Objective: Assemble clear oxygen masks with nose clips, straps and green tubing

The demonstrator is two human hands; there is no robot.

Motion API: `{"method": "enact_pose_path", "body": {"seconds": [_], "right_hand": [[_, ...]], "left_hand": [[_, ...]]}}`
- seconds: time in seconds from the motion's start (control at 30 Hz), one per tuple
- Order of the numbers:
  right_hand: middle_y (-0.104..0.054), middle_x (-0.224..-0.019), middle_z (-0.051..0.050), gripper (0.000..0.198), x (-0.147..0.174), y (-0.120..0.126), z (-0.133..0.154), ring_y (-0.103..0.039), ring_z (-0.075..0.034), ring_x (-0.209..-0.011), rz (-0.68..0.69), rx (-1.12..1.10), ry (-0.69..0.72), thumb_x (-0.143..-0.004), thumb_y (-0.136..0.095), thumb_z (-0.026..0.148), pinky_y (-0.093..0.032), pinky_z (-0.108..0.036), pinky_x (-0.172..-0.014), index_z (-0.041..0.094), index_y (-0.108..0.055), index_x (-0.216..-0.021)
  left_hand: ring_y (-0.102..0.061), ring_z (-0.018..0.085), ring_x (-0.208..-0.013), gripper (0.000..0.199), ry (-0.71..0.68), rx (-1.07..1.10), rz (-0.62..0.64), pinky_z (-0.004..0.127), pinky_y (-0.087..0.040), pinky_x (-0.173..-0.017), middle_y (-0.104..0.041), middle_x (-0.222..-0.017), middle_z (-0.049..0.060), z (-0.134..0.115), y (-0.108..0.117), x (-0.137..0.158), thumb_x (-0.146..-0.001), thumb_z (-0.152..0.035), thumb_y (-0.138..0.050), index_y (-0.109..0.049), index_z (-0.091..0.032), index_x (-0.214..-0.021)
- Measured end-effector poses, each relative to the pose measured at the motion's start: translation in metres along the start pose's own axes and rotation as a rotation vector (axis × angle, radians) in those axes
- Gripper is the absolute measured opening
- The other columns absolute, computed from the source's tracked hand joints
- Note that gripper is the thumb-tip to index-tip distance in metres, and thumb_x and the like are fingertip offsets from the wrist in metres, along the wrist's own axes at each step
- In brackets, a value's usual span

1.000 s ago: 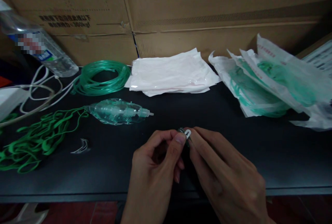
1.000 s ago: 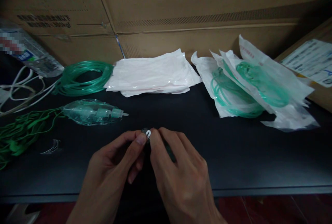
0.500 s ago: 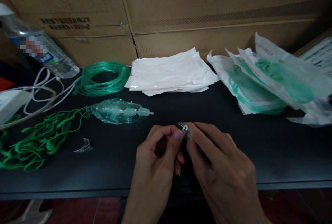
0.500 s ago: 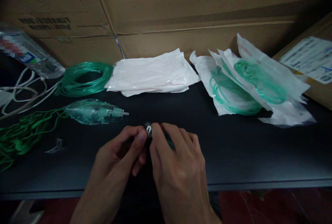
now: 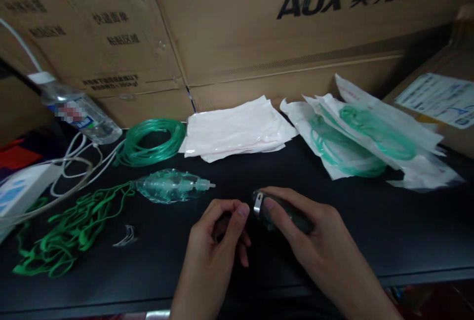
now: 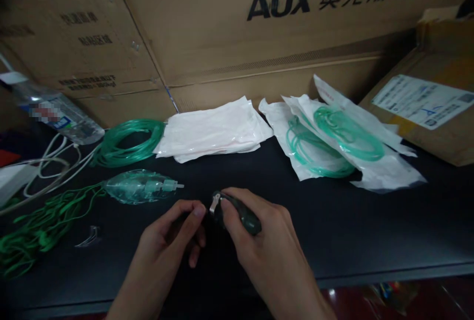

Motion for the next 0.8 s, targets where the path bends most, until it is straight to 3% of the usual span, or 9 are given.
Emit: {"method": "enact_pose_path", "body": {"seconds": [0.07,0.13,0.2,0.27,0.4,0.47,0.53,0.63,0.8], "right_hand": [[-0.078,-0.085,0.0,0.02,-0.002,0.003,-0.002,-0.074,-0.016,-0.077,0.055,-0.027,-0.037,-0.098,-0.058,0.03,-0.055,-0.021,-0.068,0.023,-0.076,-0.096],[-0.075,-0.077,0.002,0.021,-0.004,0.003,-0.002,-0.07,-0.014,-0.068,0.1,-0.032,-0.044,-0.097,-0.057,0.03,-0.052,-0.021,-0.062,0.022,-0.074,-0.088],[-0.071,-0.072,0.002,0.024,-0.004,0.0,-0.003,-0.066,-0.014,-0.065,0.145,-0.033,-0.058,-0.098,-0.056,0.031,-0.049,-0.021,-0.059,0.021,-0.072,-0.082],[-0.068,-0.069,0.001,0.031,-0.004,-0.002,-0.006,-0.063,-0.013,-0.063,0.185,-0.065,-0.083,-0.101,-0.054,0.034,-0.048,-0.021,-0.057,0.02,-0.071,-0.079],[-0.07,-0.074,0.001,0.031,0.002,-0.004,-0.01,-0.063,-0.012,-0.059,0.284,-0.238,-0.139,-0.103,-0.054,0.042,-0.049,-0.019,-0.052,0.019,-0.073,-0.095],[-0.075,-0.092,0.0,0.021,0.006,-0.001,-0.011,-0.071,-0.014,-0.074,0.3,-0.296,-0.114,-0.098,-0.065,0.034,-0.056,-0.019,-0.063,0.022,-0.069,-0.115],[-0.076,-0.108,0.001,0.04,0.01,0.002,-0.01,-0.074,-0.015,-0.095,0.3,-0.289,-0.055,-0.089,-0.072,0.018,-0.06,-0.02,-0.079,0.028,-0.063,-0.127],[-0.076,-0.112,0.004,0.047,0.013,0.002,-0.011,-0.074,-0.014,-0.101,0.302,-0.262,0.003,-0.081,-0.071,0.003,-0.058,-0.019,-0.087,0.031,-0.067,-0.119],[-0.078,-0.094,0.004,0.034,0.011,0.0,-0.01,-0.076,-0.014,-0.081,0.274,-0.237,0.035,-0.083,-0.067,0.003,-0.061,-0.018,-0.074,0.026,-0.071,-0.107]], "left_hand": [[-0.064,0.01,-0.057,0.019,-0.146,-0.081,-0.085,0.018,-0.053,-0.05,-0.069,-0.079,-0.001,-0.007,0.01,0.003,-0.091,-0.041,-0.072,-0.074,-0.023,-0.095],[-0.075,0.017,-0.092,0.021,-0.366,-0.196,-0.094,0.021,-0.062,-0.074,-0.075,-0.112,0.002,-0.018,0.013,0.007,-0.086,-0.032,-0.078,-0.078,-0.031,-0.107],[-0.069,0.021,-0.12,0.04,-0.543,-0.324,0.015,0.026,-0.058,-0.098,-0.072,-0.133,-0.002,-0.024,0.008,0.011,-0.083,-0.026,-0.081,-0.076,-0.042,-0.119],[-0.071,0.02,-0.119,0.049,-0.615,-0.406,0.131,0.027,-0.057,-0.103,-0.075,-0.13,-0.004,-0.025,0.003,0.011,-0.084,-0.023,-0.082,-0.072,-0.046,-0.126],[-0.076,0.019,-0.11,0.042,-0.625,-0.458,0.192,0.026,-0.06,-0.098,-0.078,-0.125,-0.003,-0.025,0.004,0.007,-0.088,-0.022,-0.079,-0.074,-0.042,-0.125],[-0.076,0.02,-0.112,0.037,-0.602,-0.458,0.176,0.028,-0.06,-0.099,-0.078,-0.126,-0.002,-0.024,0.005,0.005,-0.089,-0.022,-0.077,-0.076,-0.039,-0.122],[-0.077,0.022,-0.11,0.033,-0.536,-0.437,0.155,0.029,-0.061,-0.098,-0.08,-0.122,-0.001,-0.022,0.006,0.002,-0.089,-0.023,-0.077,-0.078,-0.038,-0.118],[-0.079,0.023,-0.103,0.028,-0.392,-0.375,0.171,0.029,-0.064,-0.091,-0.082,-0.115,0.0,-0.015,0.006,-0.002,-0.087,-0.027,-0.079,-0.08,-0.035,-0.113],[-0.081,0.022,-0.096,0.025,-0.291,-0.233,0.202,0.026,-0.065,-0.085,-0.084,-0.106,0.0,-0.012,0.005,-0.002,-0.083,-0.026,-0.082,-0.083,-0.034,-0.107]]}}
Point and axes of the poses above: each hand's wrist, its own x-axis away from the middle knuckle, its own y-axis out of the back of the hand, z = x × y, the point moved 7 cm from there along -x, towards the middle knuckle
